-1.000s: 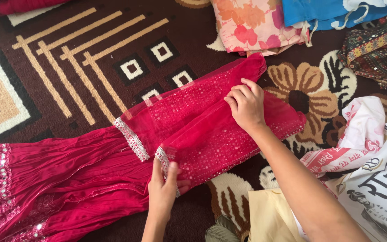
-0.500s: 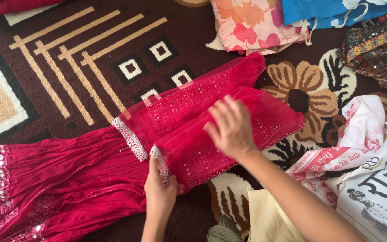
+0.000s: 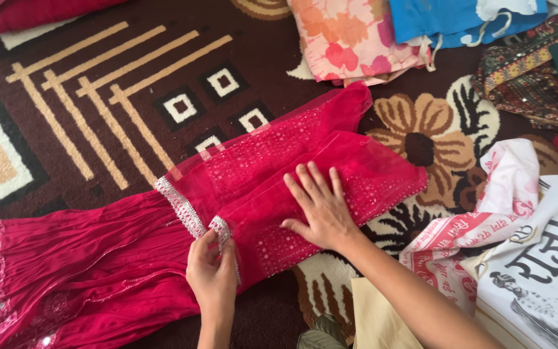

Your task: The person picks up a red garment from a pile on the floor, shakes it out, and then folds it multiple times into a rectangular shape.

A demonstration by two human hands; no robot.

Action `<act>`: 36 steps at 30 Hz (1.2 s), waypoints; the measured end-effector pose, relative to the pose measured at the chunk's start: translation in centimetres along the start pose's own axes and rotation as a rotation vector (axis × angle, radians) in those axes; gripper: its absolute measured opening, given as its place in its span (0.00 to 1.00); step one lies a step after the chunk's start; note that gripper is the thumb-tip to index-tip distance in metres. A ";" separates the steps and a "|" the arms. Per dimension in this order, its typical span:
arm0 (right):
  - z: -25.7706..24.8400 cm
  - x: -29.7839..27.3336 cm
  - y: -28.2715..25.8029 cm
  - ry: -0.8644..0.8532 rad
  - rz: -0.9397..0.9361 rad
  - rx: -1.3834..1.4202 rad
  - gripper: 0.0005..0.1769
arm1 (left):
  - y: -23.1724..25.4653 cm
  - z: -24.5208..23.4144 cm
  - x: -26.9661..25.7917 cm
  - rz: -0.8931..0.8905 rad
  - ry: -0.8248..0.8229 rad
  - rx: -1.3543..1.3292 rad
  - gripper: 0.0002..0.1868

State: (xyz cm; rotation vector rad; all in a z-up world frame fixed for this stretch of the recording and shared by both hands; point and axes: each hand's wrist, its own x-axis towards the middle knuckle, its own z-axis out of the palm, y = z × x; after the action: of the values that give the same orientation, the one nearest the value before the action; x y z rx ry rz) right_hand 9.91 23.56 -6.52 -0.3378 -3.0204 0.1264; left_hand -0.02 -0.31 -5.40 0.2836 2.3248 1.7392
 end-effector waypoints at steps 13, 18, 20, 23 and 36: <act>-0.5 -0.6 5.5 -0.036 0.535 0.001 0.52 | 3.9 1.9 -2.0 0.393 0.162 0.753 0.37; -0.2 -0.4 -0.7 0.211 0.226 0.026 0.53 | 1.4 2.1 -1.6 0.653 -0.274 0.929 0.40; -0.1 -0.4 -0.9 0.039 0.216 0.001 0.54 | -0.2 0.7 -0.9 0.707 -0.327 0.842 0.44; 0.0 -0.5 -0.6 0.022 0.241 -0.017 0.55 | -1.9 -1.3 -0.6 0.679 -0.394 0.876 0.45; -2.5 2.2 -0.7 -0.451 0.380 -0.040 0.56 | 1.7 -19.8 10.6 0.542 -1.172 1.574 0.32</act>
State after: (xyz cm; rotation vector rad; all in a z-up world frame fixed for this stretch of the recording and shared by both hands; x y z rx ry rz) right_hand 7.89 23.54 -3.81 -1.0120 -3.3541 0.1933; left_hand -15.86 -14.96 0.93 1.6186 1.9852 -0.6313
